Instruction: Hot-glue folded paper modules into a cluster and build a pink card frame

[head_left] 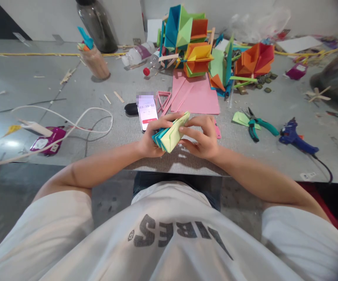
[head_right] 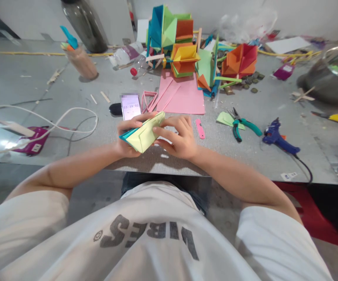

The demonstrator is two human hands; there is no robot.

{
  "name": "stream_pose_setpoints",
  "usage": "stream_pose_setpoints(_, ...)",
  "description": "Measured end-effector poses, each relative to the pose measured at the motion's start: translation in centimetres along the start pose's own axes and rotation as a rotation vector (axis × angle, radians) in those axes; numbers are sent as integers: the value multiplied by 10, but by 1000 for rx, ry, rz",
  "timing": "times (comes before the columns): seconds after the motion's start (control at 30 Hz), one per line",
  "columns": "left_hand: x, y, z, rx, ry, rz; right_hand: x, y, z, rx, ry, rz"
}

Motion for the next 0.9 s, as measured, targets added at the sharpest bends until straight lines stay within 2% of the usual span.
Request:
stream_pose_setpoints(0.1,-3,1,0,13,38,-26,-4,4,-5,26,-13,-77)
stream_pose_setpoints(0.17,-5,3,-1,39,58,-75,0,8,-8,89,-81,-157)
stream_pose_setpoints(0.27,-6,6,-2,90,64,-112,27,2,-5,138,-362,-337)
stream_pose_setpoints(0.33,-9,8,-1,105,88,-92,46,-21,5,35,-594,-553)
stream_pose_setpoints(0.4,-13,9,3,103,114,-78,55,-49,19,-139,-785,-761)
stream_pose_setpoints(0.47,-21,10,10,87,169,-85,61,-61,29,-207,-872,-824)
stream_pose_setpoints(0.53,-34,15,20,97,265,-87,66,-49,26,-102,-807,-706)
stream_pose_setpoints(0.63,-58,26,34,155,430,-81,52,-13,7,63,-466,-392)
stream_pose_setpoints(0.7,-66,33,38,202,472,-88,31,-1,-6,51,-204,-245)
stream_pose_setpoints(0.77,-69,36,38,229,491,-76,13,3,-12,6,-2,-165)
stream_pose_setpoints(0.83,-70,34,37,234,529,-25,4,2,-13,-35,115,-127)
stream_pose_setpoints(0.9,-70,29,36,228,583,43,3,-1,-12,-70,161,-105)
Point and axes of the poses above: each hand's wrist, its own z-axis away from the middle knuckle, its own y-axis out of the back of the hand, x = y × z, the point moved 9 cm from there along -z, towards the middle knuckle, and after that the axes turned 2 degrees about x, right-handed, at the moved point
